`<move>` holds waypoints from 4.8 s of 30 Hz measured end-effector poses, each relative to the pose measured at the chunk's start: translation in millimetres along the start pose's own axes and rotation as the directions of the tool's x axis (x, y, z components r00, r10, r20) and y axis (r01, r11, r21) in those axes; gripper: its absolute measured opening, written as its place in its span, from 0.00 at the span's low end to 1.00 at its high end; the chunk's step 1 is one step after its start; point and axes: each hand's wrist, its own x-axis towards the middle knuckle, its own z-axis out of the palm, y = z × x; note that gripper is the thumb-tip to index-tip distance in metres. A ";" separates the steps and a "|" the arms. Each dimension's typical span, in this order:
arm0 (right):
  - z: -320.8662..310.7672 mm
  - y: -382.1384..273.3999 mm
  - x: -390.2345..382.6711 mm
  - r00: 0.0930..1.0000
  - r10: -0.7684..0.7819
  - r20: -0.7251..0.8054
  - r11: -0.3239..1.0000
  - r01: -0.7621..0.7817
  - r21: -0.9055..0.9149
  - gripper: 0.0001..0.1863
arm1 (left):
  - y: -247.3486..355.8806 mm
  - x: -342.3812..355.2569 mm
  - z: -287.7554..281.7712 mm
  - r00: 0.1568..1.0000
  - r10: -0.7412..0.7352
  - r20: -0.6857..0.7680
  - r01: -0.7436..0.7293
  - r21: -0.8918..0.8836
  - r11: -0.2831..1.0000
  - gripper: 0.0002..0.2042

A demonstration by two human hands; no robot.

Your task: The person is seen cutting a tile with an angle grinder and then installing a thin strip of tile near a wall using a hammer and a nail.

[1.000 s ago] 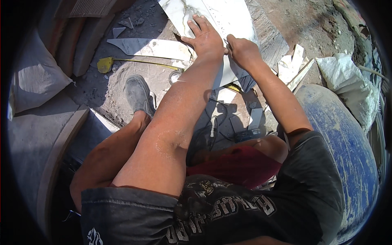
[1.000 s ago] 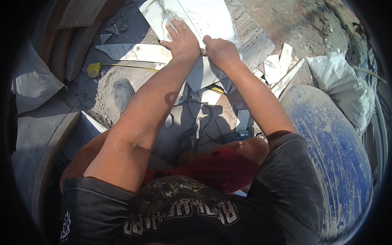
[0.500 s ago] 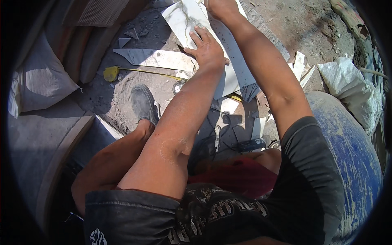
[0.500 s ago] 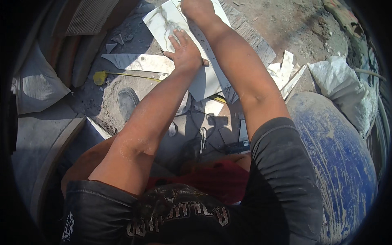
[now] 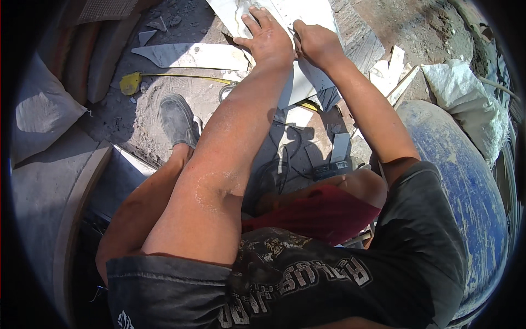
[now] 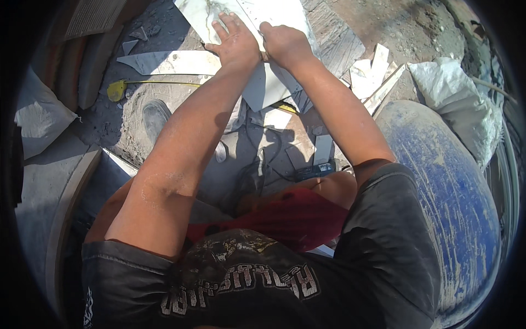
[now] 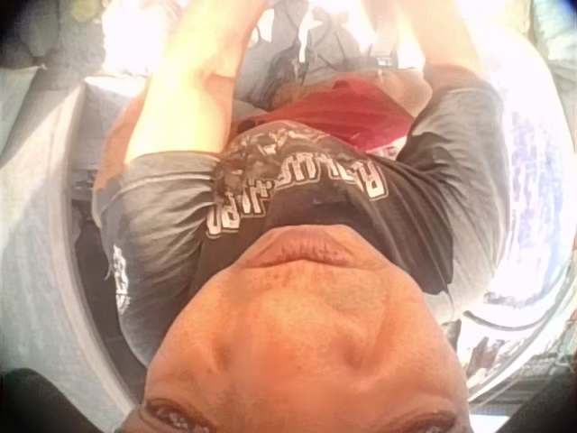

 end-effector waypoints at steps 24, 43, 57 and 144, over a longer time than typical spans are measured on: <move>-41.2 -19.0 180.1 0.990 0.058 -0.125 0.998 -0.061 -0.025 0.11 | 12.5 11.7 22.5 0.994 -0.018 -0.112 0.029 0.103 0.994 0.51; -40.4 4.6 76.5 0.985 0.097 -0.145 0.995 -0.097 0.007 0.10 | 11.8 -0.8 -10.2 0.994 -0.053 0.096 0.052 0.005 0.999 0.64; -21.7 -9.4 143.3 0.993 0.070 -0.091 0.997 -0.072 -0.020 0.10 | 10.9 1.7 -6.8 0.996 -0.040 0.080 0.035 0.062 0.997 0.63; 82.1 -26.1 -204.9 0.733 0.492 0.470 0.675 -0.662 0.326 0.32 | 16.8 -1.6 -16.4 0.987 -0.060 0.149 0.046 0.099 0.994 0.70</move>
